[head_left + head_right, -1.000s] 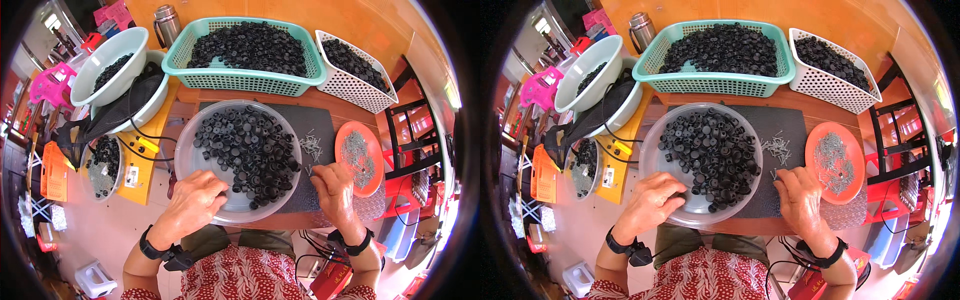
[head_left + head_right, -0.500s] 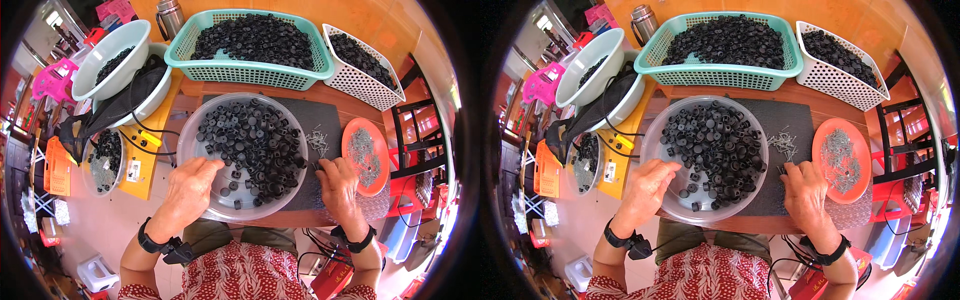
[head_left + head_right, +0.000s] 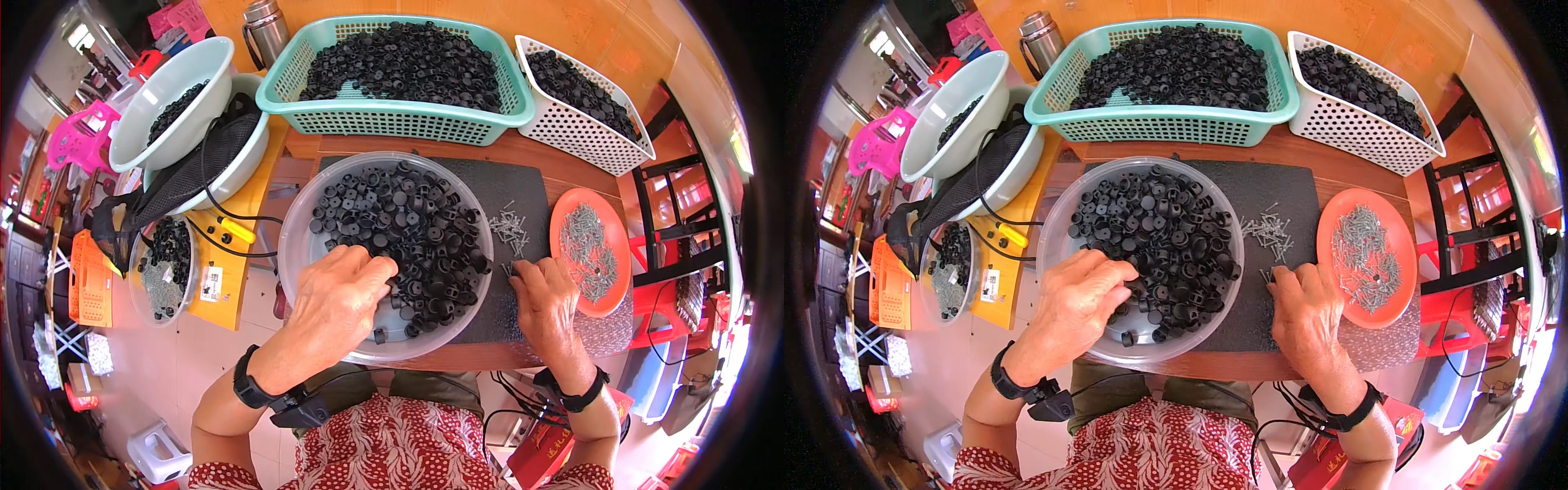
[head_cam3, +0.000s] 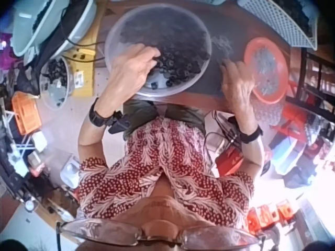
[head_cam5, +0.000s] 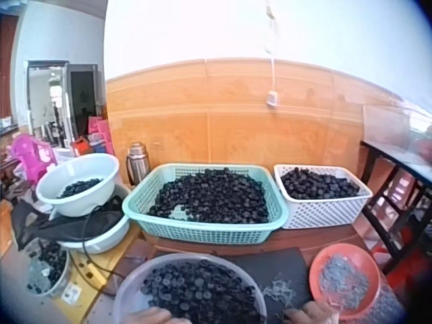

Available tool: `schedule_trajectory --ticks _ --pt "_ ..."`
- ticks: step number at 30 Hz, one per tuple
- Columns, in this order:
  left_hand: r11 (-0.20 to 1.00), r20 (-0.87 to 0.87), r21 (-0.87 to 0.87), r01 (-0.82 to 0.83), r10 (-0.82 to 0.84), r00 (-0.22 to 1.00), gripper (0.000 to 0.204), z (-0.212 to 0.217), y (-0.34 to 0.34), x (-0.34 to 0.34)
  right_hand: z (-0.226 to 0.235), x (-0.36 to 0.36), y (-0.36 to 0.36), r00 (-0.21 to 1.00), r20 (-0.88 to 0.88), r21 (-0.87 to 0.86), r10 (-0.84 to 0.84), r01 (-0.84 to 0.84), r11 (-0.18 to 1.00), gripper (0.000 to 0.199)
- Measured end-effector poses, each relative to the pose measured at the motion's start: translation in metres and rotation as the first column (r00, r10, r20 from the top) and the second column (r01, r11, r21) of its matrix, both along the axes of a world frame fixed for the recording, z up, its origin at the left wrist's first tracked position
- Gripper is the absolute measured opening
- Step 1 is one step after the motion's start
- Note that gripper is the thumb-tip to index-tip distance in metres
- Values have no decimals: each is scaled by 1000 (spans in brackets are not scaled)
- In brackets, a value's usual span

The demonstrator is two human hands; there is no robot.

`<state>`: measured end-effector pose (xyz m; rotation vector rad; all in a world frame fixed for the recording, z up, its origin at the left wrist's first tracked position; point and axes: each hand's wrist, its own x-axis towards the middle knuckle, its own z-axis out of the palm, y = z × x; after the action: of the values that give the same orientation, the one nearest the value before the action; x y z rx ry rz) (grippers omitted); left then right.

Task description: Manually assembling circular black plastic components using small metal screws.

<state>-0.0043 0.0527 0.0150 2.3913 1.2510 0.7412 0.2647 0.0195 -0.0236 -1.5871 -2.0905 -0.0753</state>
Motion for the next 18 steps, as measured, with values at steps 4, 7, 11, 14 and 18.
schedule_trajectory --ticks 4,7,11,14,18 --pt "999 57 -33 13 -12 998 22 -1 2 -4 -2 1 -1 1000 -11 5 8 -8 1000 22" --pt "996 -27 -44 72 -73 997 23 -3 -1 -3 -3 1 -2 1000 -17 5 0 0 1000 21" --pt "996 -179 -7 93 -93 979 23 -9 -3 0 -3 -1 -1 1000 -29 3 5 -5 1000 20" --pt "992 -150 64 107 -97 984 19 -18 3 -1 -2 -3 2 999 -46 15 1 0 1000 20" --pt "993 -126 32 116 -111 986 14 -17 3 5 -3 -2 2 997 -74 6 -19 19 1000 18"
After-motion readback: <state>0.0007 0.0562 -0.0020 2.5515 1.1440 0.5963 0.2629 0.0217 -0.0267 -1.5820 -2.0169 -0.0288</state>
